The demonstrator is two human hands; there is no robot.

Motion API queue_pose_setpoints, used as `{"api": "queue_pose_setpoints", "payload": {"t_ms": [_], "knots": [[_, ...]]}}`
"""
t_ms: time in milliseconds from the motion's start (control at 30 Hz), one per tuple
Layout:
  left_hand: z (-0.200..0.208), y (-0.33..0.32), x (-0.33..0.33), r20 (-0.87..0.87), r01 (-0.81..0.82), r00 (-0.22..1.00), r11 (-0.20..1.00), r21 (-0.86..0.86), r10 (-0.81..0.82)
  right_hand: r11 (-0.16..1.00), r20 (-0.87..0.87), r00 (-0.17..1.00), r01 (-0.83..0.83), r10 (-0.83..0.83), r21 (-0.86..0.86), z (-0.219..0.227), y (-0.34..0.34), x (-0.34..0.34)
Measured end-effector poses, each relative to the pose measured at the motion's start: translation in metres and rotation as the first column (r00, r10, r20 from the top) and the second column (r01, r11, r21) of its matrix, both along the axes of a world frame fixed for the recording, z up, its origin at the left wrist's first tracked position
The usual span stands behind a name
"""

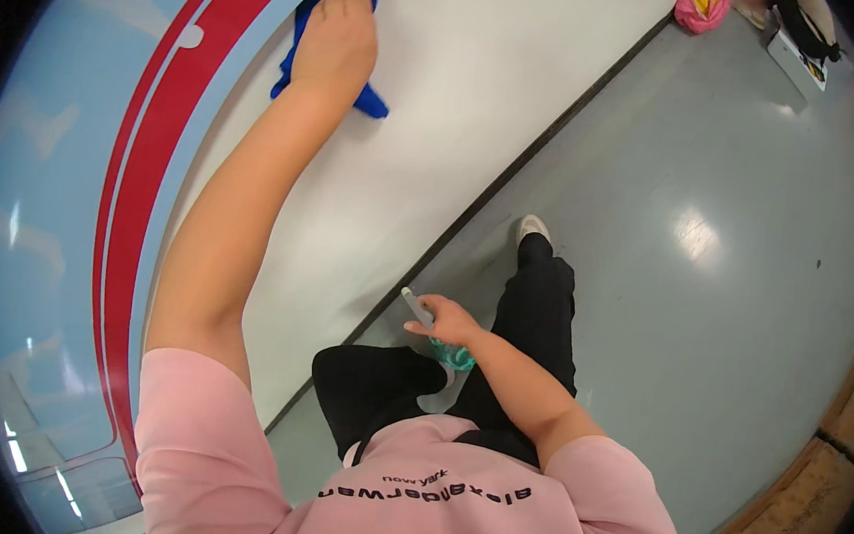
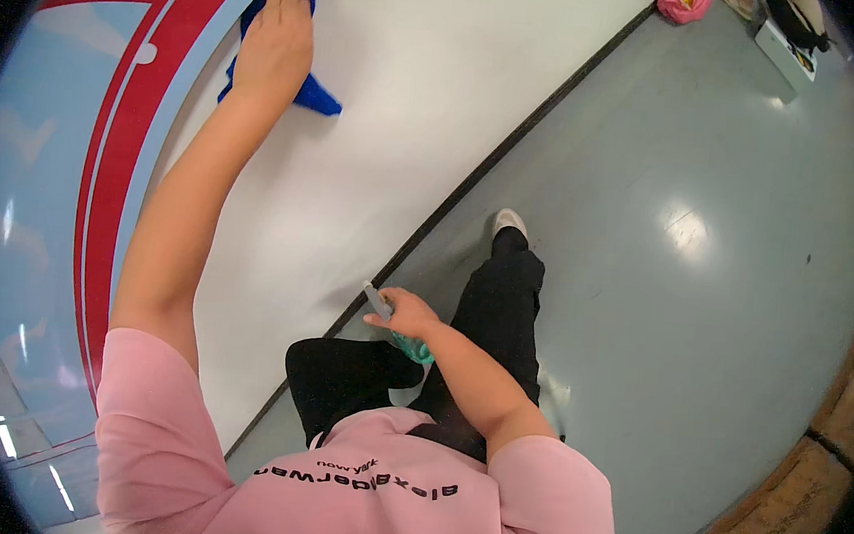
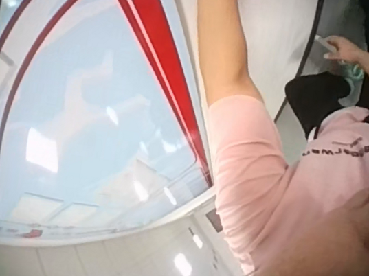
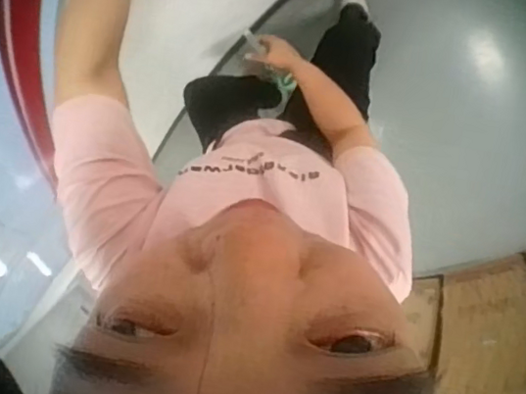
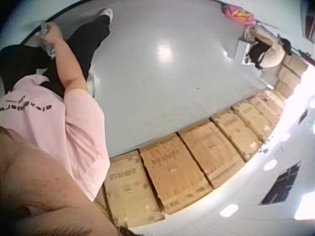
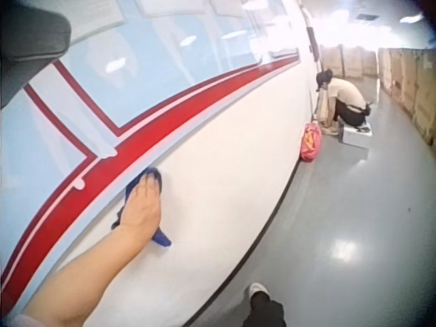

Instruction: Wiping a mural wall with a blue cloth and cleaning spray.

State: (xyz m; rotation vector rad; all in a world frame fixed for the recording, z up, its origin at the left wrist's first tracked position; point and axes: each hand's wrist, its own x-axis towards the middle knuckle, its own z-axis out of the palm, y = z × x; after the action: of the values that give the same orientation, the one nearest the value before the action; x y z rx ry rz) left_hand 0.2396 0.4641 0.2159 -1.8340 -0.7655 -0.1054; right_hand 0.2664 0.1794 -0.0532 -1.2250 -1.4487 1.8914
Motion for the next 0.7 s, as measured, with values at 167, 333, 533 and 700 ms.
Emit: {"api": "queue_pose_setpoints", "payload": {"t_ms": [167,333,533,700], "knots": [[0.002,-0.042,-0.052,-0.158,-0.227,0.966,0.963,-0.145,0.204,0.994,0.097,0.995,-0.039,0.029,0.104,0.004,-0.001,-0.004],[-0.007,-0.056,-0.077,-0.263,-0.219,0.953,0.944,-0.246,0.153,0.99,0.129,0.989,-0.083,0.068,0.114,-0.004,0.005,-0.004],[-0.018,-0.033,-0.041,-0.255,-0.088,0.967,0.961,-0.26,0.019,0.994,0.074,0.996,-0.057,0.049,0.099,-0.008,0.004,-0.003],[-0.048,0.022,0.026,-0.125,0.089,0.983,0.948,-0.307,-0.132,0.987,0.048,0.995,-0.089,0.083,0.132,-0.007,0.007,0.001]]}}
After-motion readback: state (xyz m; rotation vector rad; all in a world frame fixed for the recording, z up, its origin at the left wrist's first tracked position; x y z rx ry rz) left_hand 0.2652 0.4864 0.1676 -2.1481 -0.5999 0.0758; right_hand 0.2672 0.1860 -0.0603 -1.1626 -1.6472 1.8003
